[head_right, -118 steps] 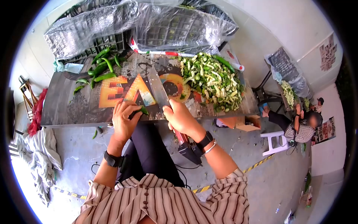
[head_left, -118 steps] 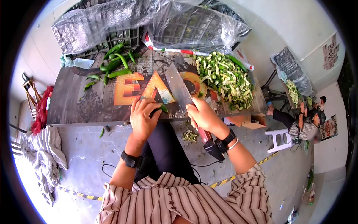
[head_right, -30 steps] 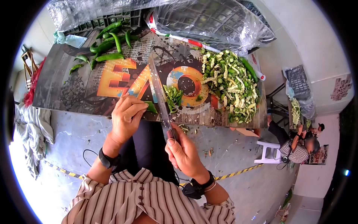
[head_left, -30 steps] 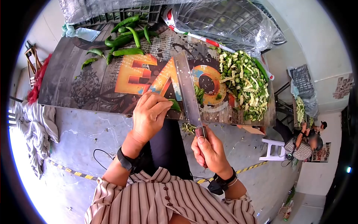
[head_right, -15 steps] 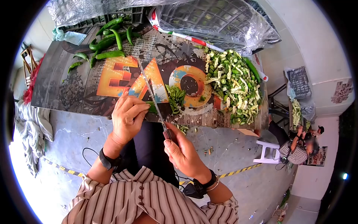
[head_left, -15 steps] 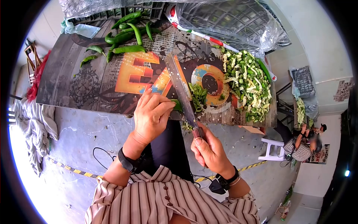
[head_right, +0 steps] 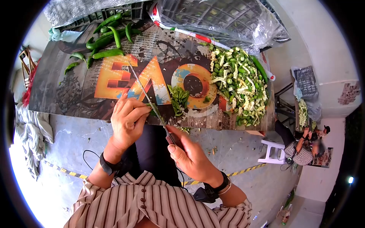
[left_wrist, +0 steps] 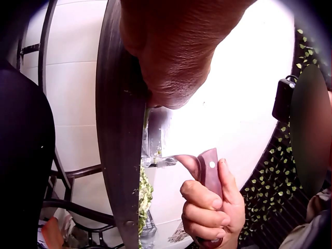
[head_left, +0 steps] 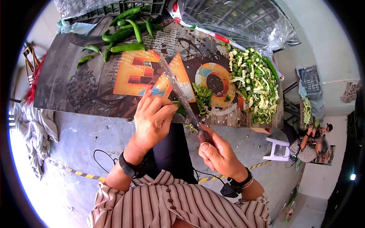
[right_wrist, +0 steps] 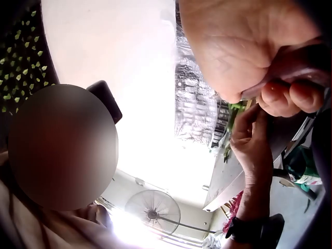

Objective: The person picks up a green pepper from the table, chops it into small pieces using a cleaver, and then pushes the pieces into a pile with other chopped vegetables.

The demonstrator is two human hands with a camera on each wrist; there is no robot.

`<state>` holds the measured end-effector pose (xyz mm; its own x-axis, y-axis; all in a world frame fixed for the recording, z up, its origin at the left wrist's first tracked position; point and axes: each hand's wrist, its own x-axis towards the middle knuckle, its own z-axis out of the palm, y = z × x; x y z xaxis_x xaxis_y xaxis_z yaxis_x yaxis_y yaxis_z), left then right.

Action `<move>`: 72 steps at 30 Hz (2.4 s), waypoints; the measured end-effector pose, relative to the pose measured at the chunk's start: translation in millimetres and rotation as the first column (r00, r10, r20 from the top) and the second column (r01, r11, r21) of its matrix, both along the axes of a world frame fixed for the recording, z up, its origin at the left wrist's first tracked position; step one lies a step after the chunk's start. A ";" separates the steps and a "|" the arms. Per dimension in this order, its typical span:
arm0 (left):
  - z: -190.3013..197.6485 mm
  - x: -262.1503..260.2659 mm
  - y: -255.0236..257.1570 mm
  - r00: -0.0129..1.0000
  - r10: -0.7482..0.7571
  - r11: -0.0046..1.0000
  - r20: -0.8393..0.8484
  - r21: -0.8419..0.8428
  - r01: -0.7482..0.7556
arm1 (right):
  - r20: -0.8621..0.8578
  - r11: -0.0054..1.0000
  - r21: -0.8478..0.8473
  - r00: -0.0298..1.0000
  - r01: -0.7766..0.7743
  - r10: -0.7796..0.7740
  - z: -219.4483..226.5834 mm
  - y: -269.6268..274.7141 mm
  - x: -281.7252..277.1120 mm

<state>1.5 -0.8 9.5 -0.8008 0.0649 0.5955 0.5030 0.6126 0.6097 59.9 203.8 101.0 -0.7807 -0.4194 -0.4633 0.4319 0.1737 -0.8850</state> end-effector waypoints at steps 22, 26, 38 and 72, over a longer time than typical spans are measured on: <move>-5.7 1.2 -1.5 1.000 0.020 1.000 0.018 -0.017 -0.019 | 0.204 0.999 -0.036 0.978 -0.031 0.038 8.9 3.2 -32.7; -5.3 1.8 -1.9 0.999 0.031 0.999 0.013 -0.027 -0.031 | 0.159 0.999 0.001 0.987 -0.034 0.033 12.4 1.5 -27.0; -5.1 -0.9 -2.6 1.000 0.016 1.000 0.011 0.007 -0.017 | 0.195 0.999 -0.033 0.980 0.039 -0.032 3.7 -8.9 -40.8; 32.7 -19.5 19.9 0.995 -0.062 0.973 0.075 -0.218 0.077 | 0.515 0.542 -0.565 0.779 0.622 -0.357 -74.8 49.0 64.7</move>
<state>-18.0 19.1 42.2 -0.8274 0.2455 0.5051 0.5117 0.7002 0.4979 124.6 252.8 26.2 -0.8334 -0.3011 -0.4635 0.5131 -0.7331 -0.4463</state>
